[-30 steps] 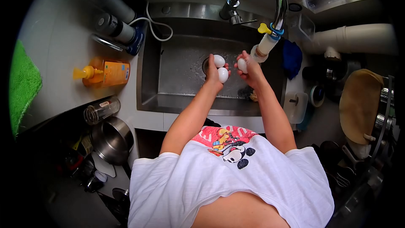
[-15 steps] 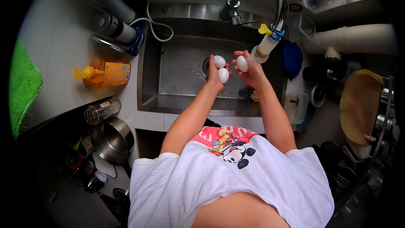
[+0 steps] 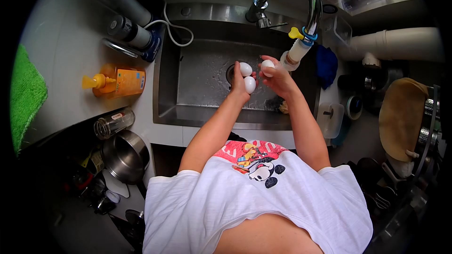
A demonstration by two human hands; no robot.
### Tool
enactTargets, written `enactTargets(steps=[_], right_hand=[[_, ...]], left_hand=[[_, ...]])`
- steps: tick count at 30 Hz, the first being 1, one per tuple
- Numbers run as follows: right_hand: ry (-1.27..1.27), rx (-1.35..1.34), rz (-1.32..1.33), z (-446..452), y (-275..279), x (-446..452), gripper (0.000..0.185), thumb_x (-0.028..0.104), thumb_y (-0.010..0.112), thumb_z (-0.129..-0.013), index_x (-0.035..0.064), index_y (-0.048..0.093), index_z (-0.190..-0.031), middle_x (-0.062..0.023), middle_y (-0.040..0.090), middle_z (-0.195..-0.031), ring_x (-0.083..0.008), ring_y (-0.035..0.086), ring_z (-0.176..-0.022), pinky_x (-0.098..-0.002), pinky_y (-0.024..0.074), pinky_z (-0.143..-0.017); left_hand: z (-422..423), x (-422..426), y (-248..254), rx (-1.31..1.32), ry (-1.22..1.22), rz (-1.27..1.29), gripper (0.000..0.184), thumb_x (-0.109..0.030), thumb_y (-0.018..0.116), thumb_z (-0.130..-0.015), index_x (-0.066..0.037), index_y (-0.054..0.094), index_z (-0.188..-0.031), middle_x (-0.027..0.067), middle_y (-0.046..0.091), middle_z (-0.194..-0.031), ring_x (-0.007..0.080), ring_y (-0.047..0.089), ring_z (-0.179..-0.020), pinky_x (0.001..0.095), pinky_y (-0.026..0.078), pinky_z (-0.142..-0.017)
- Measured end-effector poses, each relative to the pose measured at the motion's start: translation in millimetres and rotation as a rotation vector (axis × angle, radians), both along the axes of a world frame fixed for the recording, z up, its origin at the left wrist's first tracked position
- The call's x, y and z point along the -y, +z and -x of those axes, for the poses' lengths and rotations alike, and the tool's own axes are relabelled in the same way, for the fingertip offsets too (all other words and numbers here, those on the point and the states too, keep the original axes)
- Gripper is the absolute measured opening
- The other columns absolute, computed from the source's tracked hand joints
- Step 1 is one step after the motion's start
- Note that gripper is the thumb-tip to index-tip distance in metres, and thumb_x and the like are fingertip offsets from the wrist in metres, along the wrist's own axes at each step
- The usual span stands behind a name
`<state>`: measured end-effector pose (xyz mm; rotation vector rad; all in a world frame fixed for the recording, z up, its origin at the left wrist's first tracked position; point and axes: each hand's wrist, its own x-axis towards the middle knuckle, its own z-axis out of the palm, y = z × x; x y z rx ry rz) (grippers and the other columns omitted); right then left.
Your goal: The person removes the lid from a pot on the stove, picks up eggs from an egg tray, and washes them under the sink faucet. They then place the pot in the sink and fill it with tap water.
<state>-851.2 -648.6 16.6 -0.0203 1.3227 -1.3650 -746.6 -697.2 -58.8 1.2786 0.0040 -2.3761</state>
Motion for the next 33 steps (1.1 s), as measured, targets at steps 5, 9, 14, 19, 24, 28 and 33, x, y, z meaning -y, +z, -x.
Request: enactTargets(steps=[5, 9, 14, 19, 24, 28, 33], right_hand=[[0.186, 0.001, 0.029, 22.1, -16.7, -10.5, 0.026, 0.029, 0.061, -0.08, 0.012, 0.051, -0.098, -0.001, 0.055, -0.079, -0.0068, 0.052, -0.063, -0.0166, 0.0324, -0.042], [0.127, 0.035, 0.028, 16.6, -3.8, -6.0, 0.026, 0.027, 0.063, -0.079, 0.0116, 0.051, -0.096, -0.0008, 0.053, -0.078, -0.0077, 0.052, -0.067, -0.0166, 0.0334, -0.043], [0.117, -0.107, -0.047, 12.5, -11.5, -6.0, 0.024, 0.029, 0.062, -0.081, 0.0108, 0.051, -0.093, -0.0025, 0.055, -0.081, -0.0098, 0.055, -0.067, -0.0182, 0.0362, -0.043], [0.113, 0.009, -0.052, 28.0, -28.4, -8.4, 0.025, 0.025, 0.063, -0.078, 0.0107, 0.053, -0.097, -0.0026, 0.056, -0.083, -0.0108, 0.056, -0.07, -0.0196, 0.0393, -0.045], [0.089, 0.073, -0.065, 15.6, -7.3, -2.0, 0.021, 0.027, 0.061, -0.079, 0.0116, 0.054, -0.091, -0.0025, 0.056, -0.082, -0.01, 0.055, -0.066, -0.0207, 0.0397, -0.046], [0.113, -0.143, -0.075, 10.7, -17.8, -3.5, 0.028, 0.039, 0.053, -0.085, 0.0113, 0.055, -0.092, -0.0022, 0.057, -0.079, -0.0101, 0.055, -0.062, -0.0201, 0.0408, -0.046], [0.184, 0.111, 0.035, 25.4, -19.6, -5.1, 0.026, 0.031, 0.06, -0.081, 0.0113, 0.055, -0.097, -0.0011, 0.056, -0.083, -0.0106, 0.056, -0.07, -0.0195, 0.0434, -0.05]], left_hand=[[-0.7, -0.6, 0.1, 0.0, -0.014, 0.01, 0.051, -0.06, 0.04, -0.082, -0.01, 0.052, -0.081, 0.0034, 0.056, -0.068, 0.0125, 0.054, -0.056, 0.0289, 0.048, -0.05], [-0.5, 0.0, 2.8, 0.013, -0.009, 0.007, 0.051, -0.06, 0.04, -0.082, -0.01, 0.052, -0.08, 0.0033, 0.056, -0.068, 0.0127, 0.054, -0.056, 0.029, 0.049, -0.05], [-0.7, 1.7, -2.6, -0.019, -0.041, 0.016, 0.051, -0.062, 0.04, -0.082, -0.012, 0.05, -0.085, 0.0035, 0.055, -0.07, 0.013, 0.054, -0.058, 0.03, 0.048, -0.051], [-0.2, 1.1, -1.5, -0.004, -0.035, 0.025, 0.051, -0.061, 0.041, -0.082, -0.011, 0.052, -0.08, 0.0032, 0.056, -0.068, 0.0128, 0.055, -0.057, 0.0291, 0.049, -0.05], [-1.4, 1.8, 2.5, 0.027, -0.019, 0.017, 0.051, -0.061, 0.041, -0.082, -0.011, 0.052, -0.08, 0.0028, 0.056, -0.068, 0.0127, 0.055, -0.057, 0.029, 0.048, -0.05], [-2.0, 1.8, -2.2, 0.012, -0.028, 0.011, 0.049, -0.061, 0.041, -0.082, -0.013, 0.051, -0.083, 0.0025, 0.056, -0.069, 0.0126, 0.054, -0.058, 0.0291, 0.048, -0.051], [-1.3, 1.0, -4.2, -0.029, -0.044, 0.003, 0.049, -0.061, 0.041, -0.081, -0.013, 0.051, -0.084, 0.0023, 0.056, -0.07, 0.0125, 0.054, -0.059, 0.0291, 0.048, -0.051]])
